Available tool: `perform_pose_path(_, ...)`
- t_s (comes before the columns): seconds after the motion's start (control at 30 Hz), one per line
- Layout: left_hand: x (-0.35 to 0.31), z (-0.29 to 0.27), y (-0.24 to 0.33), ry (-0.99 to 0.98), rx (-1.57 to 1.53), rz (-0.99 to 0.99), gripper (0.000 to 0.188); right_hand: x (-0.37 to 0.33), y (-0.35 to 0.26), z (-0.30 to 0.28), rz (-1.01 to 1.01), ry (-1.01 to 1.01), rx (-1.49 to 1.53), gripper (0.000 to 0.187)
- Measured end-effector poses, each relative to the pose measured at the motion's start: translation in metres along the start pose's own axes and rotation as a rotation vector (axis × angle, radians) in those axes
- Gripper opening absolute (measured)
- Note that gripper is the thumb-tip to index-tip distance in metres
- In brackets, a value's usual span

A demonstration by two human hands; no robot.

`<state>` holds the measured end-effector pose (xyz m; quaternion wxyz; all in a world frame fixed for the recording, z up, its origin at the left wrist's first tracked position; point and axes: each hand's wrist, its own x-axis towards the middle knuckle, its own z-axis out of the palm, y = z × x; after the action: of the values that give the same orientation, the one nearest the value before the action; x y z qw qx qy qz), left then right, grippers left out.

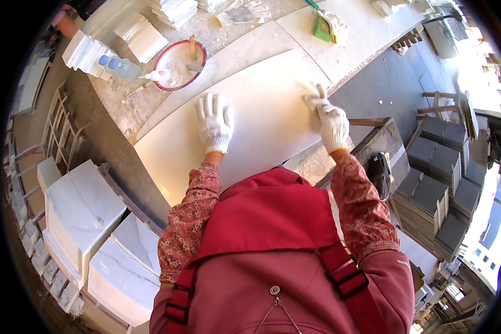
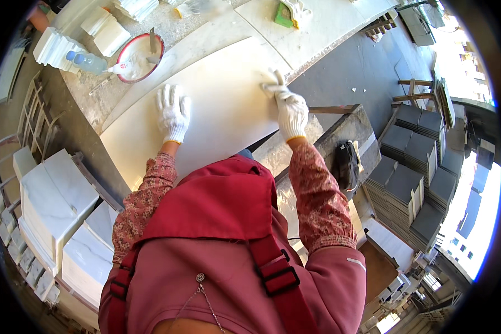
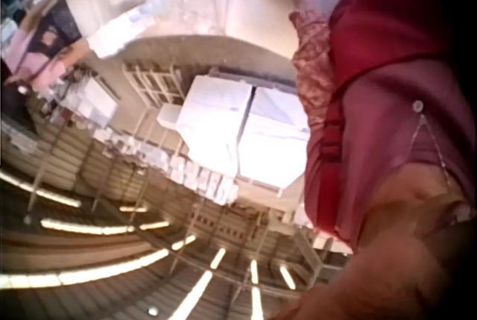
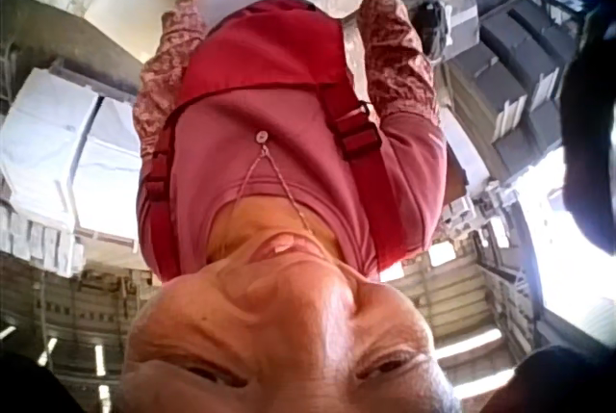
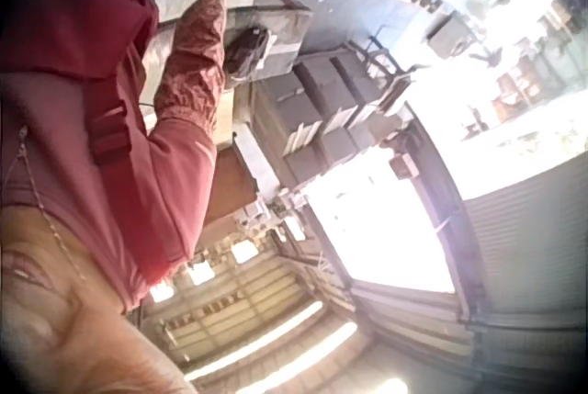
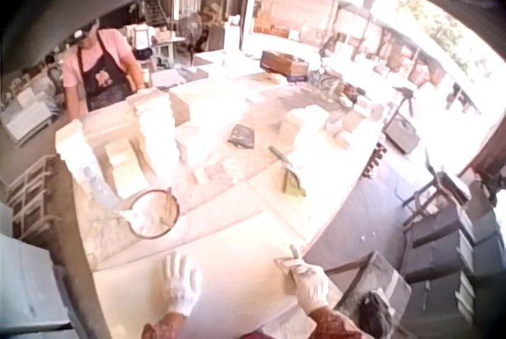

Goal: The person scrapes the surface of a large white stone slab using a metal scraper tool. They repeatedly scrape different sections of the slab, then lift and flip the slab to work on the other side. The person also moves the slab to a wooden rack and retrieves another slab to continue the scraping process.

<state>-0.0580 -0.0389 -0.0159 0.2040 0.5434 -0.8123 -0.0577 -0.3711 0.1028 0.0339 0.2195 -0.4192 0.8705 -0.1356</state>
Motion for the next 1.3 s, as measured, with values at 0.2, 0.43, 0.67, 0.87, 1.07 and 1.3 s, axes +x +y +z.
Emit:
perform_pose_path(0.2, -0.002, 0.001, -0.002, 0.014, 0.036, 0.004, 0.048, -0.06, -0.029, 0.027, -0.483, 0.261, -0.47, 0.026)
perform_pose_path(0.43, 0.001, -0.005, 0.003, 0.032, 0.041, 0.04, 0.047, 0.015, 0.033, -0.017, -0.203, 0.289, -0.312, 0.022)
perform_pose_path(0.67, 0.002, -0.002, 0.0, 0.048, 0.031, 0.031, 0.046, 0.085, -0.02, -0.091, -0.052, 0.176, 0.847, 0.028)
perform_pose_path(0.87, 0.001, -0.009, 0.0, 0.045, -0.021, 0.016, 0.045, 0.138, -0.072, -0.062, -0.032, -0.078, 1.397, 0.034)
perform_pose_path(1.07, -0.001, -0.022, 0.002, 0.045, -0.074, -0.017, 0.045, 0.192, -0.142, -0.039, -0.242, -0.331, 1.487, 0.037)
perform_pose_path(1.3, 0.007, -0.024, 0.008, 0.008, -0.112, -0.007, 0.047, 0.323, -0.128, -0.025, -0.106, -0.095, 1.574, 0.039)
